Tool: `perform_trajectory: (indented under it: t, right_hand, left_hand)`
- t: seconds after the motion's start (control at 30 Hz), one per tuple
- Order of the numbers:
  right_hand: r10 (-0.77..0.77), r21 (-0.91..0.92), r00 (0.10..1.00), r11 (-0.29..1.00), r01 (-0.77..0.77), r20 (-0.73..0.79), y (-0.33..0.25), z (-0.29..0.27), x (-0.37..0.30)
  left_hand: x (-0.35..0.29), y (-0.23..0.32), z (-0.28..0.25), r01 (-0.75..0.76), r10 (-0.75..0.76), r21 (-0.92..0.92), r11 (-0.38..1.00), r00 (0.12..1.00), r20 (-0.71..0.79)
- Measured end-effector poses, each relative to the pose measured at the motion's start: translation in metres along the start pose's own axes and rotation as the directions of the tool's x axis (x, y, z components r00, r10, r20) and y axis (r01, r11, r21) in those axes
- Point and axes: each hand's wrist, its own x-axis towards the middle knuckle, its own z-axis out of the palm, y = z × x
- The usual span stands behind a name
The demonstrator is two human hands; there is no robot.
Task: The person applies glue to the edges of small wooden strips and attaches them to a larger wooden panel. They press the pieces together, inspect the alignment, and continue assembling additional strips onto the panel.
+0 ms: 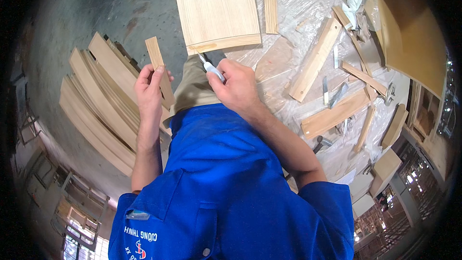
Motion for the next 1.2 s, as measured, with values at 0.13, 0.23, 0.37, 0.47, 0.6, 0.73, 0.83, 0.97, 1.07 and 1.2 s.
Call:
perform_trajectory:
  t: [0.13,0.23,0.37,0.47,0.6,0.73,0.83,0.97,1.07,1.2]
  right_hand:
    - [-0.036,-0.004,0.999,0.999,0.036,0.015,-0.002,0.012,0.005]
    - [-0.049,-0.018,0.999,0.999,0.049,0.015,-0.003,0.015,0.006]
    - [0.006,0.000,1.000,1.000,-0.006,-0.015,0.000,0.011,0.003]
    - [0.053,0.036,0.998,0.998,-0.053,-0.025,0.002,0.005,0.000]
    - [0.034,0.016,0.999,0.999,-0.034,-0.036,0.002,0.000,-0.001]
    - [0.019,0.013,0.999,1.000,-0.019,-0.033,0.003,0.006,0.001]
    - [-0.013,-0.012,0.999,1.000,0.013,-0.034,0.000,0.009,0.004]
    - [-0.055,-0.047,0.998,0.997,0.055,-0.014,0.001,0.011,0.005]
    - [-0.066,-0.052,0.998,0.996,0.066,0.001,0.004,0.015,0.006]
    - [-0.065,-0.063,0.998,0.996,0.066,0.009,0.001,0.014,0.008]
  left_hand:
    - [0.002,0.005,-0.008,-0.012,0.012,0.023,1.000,1.000,-0.006]
    - [0.001,0.005,-0.011,-0.016,0.016,0.020,1.000,1.000,-0.011]
    - [0.000,0.003,-0.009,-0.017,0.017,0.005,1.000,1.000,-0.010]
    - [0.000,0.004,-0.007,0.001,-0.001,0.021,1.000,1.000,-0.012]
    - [0.000,0.002,-0.007,-0.001,0.001,0.031,1.000,1.000,-0.005]
    - [0.000,0.004,-0.006,0.001,-0.001,0.031,1.000,1.000,0.004]
    - [0.000,0.006,-0.005,0.007,-0.007,0.037,0.999,1.000,0.003]
    - [-0.002,0.006,-0.004,0.010,-0.010,0.036,0.999,1.000,0.000]
    - [-0.002,0.006,-0.003,0.010,-0.010,0.042,0.999,1.000,-0.002]
    - [-0.002,0.005,-0.002,0.022,-0.021,0.041,0.999,1.000,-0.003]
